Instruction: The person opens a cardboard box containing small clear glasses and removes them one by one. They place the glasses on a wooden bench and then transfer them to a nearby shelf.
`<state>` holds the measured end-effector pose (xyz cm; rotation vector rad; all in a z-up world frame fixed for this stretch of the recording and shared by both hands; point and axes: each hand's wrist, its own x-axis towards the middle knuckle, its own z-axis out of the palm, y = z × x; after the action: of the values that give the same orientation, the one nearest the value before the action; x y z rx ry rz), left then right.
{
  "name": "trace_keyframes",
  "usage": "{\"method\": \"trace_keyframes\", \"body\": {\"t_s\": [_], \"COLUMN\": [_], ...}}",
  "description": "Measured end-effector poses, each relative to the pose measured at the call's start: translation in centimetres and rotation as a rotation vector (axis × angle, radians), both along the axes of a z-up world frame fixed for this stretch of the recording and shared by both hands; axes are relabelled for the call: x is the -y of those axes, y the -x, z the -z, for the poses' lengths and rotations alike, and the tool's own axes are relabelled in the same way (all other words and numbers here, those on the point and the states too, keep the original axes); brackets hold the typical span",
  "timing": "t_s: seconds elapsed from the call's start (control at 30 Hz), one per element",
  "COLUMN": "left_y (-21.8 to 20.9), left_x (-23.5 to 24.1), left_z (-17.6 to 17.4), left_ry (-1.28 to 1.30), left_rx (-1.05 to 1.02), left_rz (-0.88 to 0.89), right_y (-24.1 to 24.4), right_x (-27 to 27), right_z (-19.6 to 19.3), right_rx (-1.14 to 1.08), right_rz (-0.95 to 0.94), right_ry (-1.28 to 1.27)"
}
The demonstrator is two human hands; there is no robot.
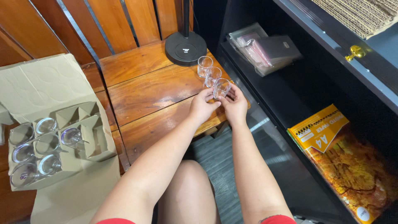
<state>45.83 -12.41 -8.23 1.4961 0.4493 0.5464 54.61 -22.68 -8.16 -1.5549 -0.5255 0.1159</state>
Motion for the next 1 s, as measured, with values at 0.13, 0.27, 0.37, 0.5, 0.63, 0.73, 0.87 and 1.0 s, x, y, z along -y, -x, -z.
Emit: {"method": "trace_keyframes", "body": {"t_s": [0.13, 0.27, 0.37, 0.5, 0.63, 0.73, 0.87, 1.0], "left_y": [-0.2, -0.7, -0.7, 0.3, 1.4, 3.9, 9.7, 17.7], "left_x": [-0.1, -0.2, -0.2, 0.4, -0.4, -1.0, -2.9, -5.6], "left_z": [0.1, 0.8, 0.7, -0.3, 0.6, 0.2, -3.0, -5.9], "left_ry": [-0.01, -0.019, -0.015, -0.007, 0.013, -0.019, -0.093, -0.176], "left_rx": [0.001, -0.022, -0.034, -0.049, -0.1, -0.09, -0.03, 0.058], "left_rz": [0.003, 0.011, 0.015, 0.003, -0.047, -0.085, -0.093, -0.187], "right_y": [-0.1, -0.5, 0.2, -0.7, -3.8, -4.3, -1.4, 3.6], "right_x": [-0.2, -0.4, -0.2, 0.2, 0.2, 0.4, 1.1, -0.2], "right_z": [0.4, 0.9, -0.2, 0.6, 4.1, 5.4, 3.6, 0.3], "right_rx": [0.004, -0.008, -0.019, -0.038, -0.055, 0.038, 0.073, 0.148], "right_rz": [0.003, 0.012, 0.01, 0.024, 0.012, 0.12, 0.327, 0.367], "right_ry": [0.004, 0.005, 0.003, 0.009, -0.036, -0.162, -0.308, -0.37]}}
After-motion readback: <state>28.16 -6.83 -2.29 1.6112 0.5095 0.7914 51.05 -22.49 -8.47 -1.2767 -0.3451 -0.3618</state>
